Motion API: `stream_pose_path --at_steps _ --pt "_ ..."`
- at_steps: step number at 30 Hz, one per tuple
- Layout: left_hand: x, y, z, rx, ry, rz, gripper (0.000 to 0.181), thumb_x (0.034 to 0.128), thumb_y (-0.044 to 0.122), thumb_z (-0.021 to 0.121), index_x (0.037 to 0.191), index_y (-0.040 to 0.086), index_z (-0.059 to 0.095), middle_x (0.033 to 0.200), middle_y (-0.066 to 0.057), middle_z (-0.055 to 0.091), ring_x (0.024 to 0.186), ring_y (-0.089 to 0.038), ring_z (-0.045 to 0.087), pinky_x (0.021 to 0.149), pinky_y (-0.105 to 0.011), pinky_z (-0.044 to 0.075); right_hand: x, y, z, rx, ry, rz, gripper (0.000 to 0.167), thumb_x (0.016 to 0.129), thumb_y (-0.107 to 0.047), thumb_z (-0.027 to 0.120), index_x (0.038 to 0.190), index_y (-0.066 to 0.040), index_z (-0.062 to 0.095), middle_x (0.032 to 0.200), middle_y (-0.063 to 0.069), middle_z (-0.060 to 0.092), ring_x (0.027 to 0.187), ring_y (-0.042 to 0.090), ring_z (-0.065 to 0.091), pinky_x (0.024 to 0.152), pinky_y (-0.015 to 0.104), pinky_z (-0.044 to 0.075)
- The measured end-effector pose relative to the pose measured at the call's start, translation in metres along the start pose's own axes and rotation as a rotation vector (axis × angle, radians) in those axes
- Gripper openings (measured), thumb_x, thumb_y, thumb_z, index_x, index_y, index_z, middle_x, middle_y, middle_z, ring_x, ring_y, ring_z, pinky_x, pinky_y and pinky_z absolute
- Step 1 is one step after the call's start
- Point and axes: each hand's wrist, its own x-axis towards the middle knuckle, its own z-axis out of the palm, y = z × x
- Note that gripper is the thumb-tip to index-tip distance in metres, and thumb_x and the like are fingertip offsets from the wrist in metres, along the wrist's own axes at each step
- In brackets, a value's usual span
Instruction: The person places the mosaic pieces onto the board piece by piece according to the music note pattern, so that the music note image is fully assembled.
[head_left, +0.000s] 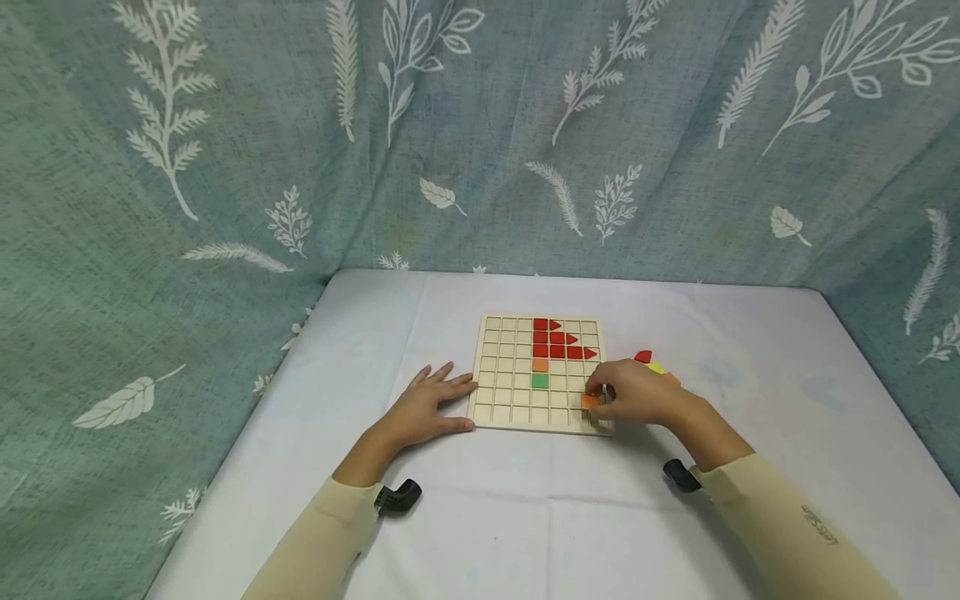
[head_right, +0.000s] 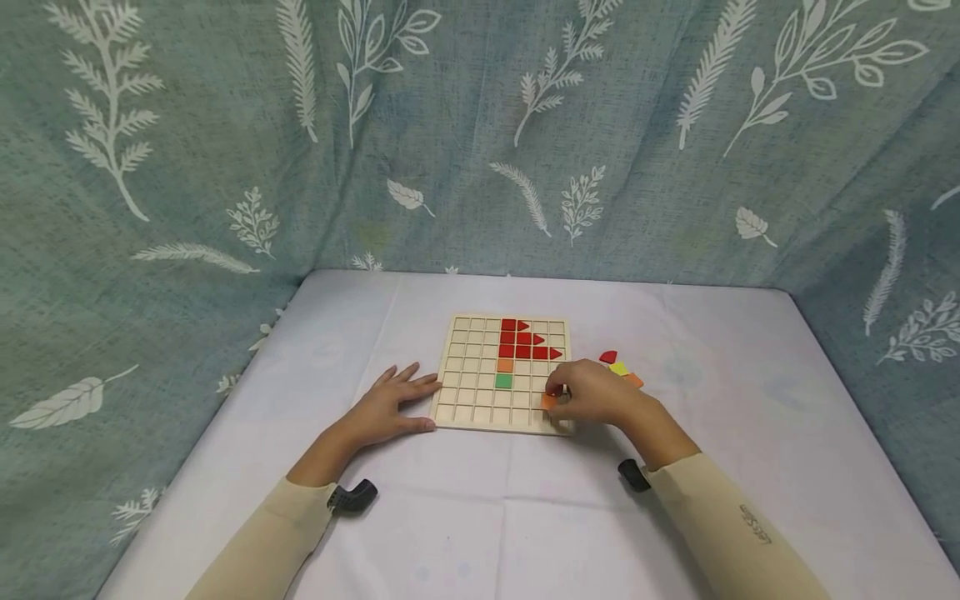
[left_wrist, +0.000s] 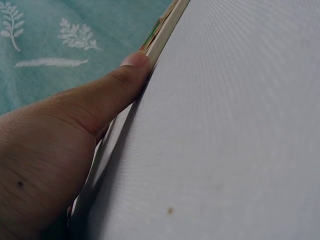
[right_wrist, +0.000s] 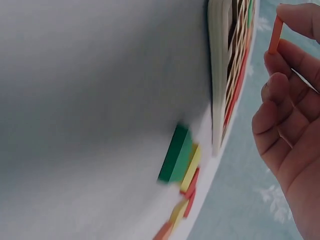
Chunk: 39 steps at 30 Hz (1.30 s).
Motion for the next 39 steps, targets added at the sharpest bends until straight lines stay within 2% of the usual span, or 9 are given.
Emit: stream_pose_path --at_steps 8,16,19,26,32,39 --pt "0.000 0.001 -0.001 -0.002 0.015 0.013 0.085 0.0744 0.075 0.060 0.143 0.025 0.051 0.147 0.012 0.041 0.146 -0.022 0.018 0.118 -0.046 0.002 0.021 -0.016 0.007 -0.038 -0.035 0.009 0.017 0.080 -0.023 0.076 0.096 -0.016 0.073 0.086 -0.012 0.061 0.079 0.012 0.054 0.072 0.030 0.048" --pt "-0.001 0.000 0.001 0.008 0.009 0.005 0.086 0.0744 0.076 0.060 0.144 0.026 0.050 0.147 0.013 0.041 0.146 -0.022 0.017 0.118 -0.046 0.002 0.038 -0.022 0.017 -0.085 -0.011 -0.030 0.020 0.083 -0.026 0.076 0.099 -0.014 0.075 0.088 -0.011 0.063 0.078 0.009 0.055 0.075 0.028 0.051" --pt "-0.001 0.001 0.000 0.007 0.003 -0.003 0.085 0.0745 0.075 0.060 0.144 0.027 0.050 0.147 0.014 0.041 0.146 -0.021 0.016 0.118 -0.045 0.001 0.041 -0.023 0.021 -0.086 -0.002 -0.036 0.022 0.083 -0.026 0.077 0.101 -0.014 0.075 0.091 -0.011 0.064 0.081 0.008 0.056 0.077 0.029 0.051" --pt "0.000 0.002 0.000 0.007 0.001 -0.007 0.084 0.0744 0.075 0.060 0.143 0.027 0.051 0.147 0.015 0.041 0.146 -0.019 0.016 0.118 -0.044 0.000 0.050 -0.028 0.030 -0.108 -0.023 0.017 0.027 0.083 -0.034 0.077 0.104 -0.017 0.075 0.090 -0.014 0.062 0.081 0.007 0.054 0.078 0.025 0.050" --pt "0.000 0.001 0.001 0.001 -0.002 -0.007 0.085 0.0734 0.076 0.061 0.143 0.027 0.052 0.147 0.016 0.041 0.146 -0.019 0.015 0.118 -0.044 0.000 0.054 -0.030 0.032 -0.135 -0.015 0.008 0.026 0.085 -0.034 0.076 0.104 -0.016 0.074 0.096 -0.011 0.065 0.088 0.006 0.057 0.084 0.028 0.051" --pt "-0.001 0.000 0.002 0.001 0.001 -0.006 0.086 0.0729 0.077 0.060 0.142 0.026 0.052 0.147 0.016 0.041 0.146 -0.018 0.014 0.118 -0.043 0.000 0.058 -0.032 0.035 -0.164 -0.022 -0.008 0.024 0.086 -0.033 0.075 0.102 -0.016 0.074 0.091 -0.012 0.063 0.082 0.005 0.055 0.079 0.027 0.051"
